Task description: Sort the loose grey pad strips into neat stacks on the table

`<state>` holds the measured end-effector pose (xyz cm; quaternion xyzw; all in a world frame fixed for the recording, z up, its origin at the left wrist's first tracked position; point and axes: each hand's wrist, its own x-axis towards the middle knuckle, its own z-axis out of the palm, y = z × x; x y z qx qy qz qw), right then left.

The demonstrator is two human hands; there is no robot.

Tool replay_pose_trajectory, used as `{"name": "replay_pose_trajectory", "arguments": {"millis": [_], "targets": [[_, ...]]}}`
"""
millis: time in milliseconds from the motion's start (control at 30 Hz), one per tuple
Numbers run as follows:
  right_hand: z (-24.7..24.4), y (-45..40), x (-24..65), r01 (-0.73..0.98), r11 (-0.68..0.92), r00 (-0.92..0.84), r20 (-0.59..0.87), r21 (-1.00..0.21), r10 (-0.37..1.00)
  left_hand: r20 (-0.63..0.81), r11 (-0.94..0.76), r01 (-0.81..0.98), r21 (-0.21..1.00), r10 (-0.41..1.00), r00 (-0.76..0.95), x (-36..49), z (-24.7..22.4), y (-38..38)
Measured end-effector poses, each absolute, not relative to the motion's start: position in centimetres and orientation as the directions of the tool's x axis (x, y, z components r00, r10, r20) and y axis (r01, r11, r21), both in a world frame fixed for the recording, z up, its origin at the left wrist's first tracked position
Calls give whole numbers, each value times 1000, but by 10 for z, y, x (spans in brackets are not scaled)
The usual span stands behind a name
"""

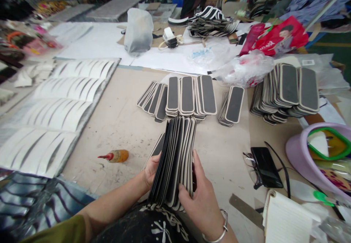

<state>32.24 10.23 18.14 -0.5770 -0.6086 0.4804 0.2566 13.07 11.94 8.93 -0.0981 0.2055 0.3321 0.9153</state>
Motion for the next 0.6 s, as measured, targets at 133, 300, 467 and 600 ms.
{"name": "replay_pose_trajectory", "arguments": {"millis": [133,300,467,600], "targets": [[182,102,323,474,-109,-201,-228,-873,953,-428,739,-669,-79,580,693,130,84,119],[181,104,324,486,-129,-210,-259,-865,943,-403,731,-675,-102,590,700,129,77,118],[181,107,324,473,-115,-213,-240,-873,947,-408,755,-652,-73,574,711,129,83,119],[181,108,324,448,-124,-212,-240,-885,948,-460,783,-622,-13,548,699,130,91,123]]}}
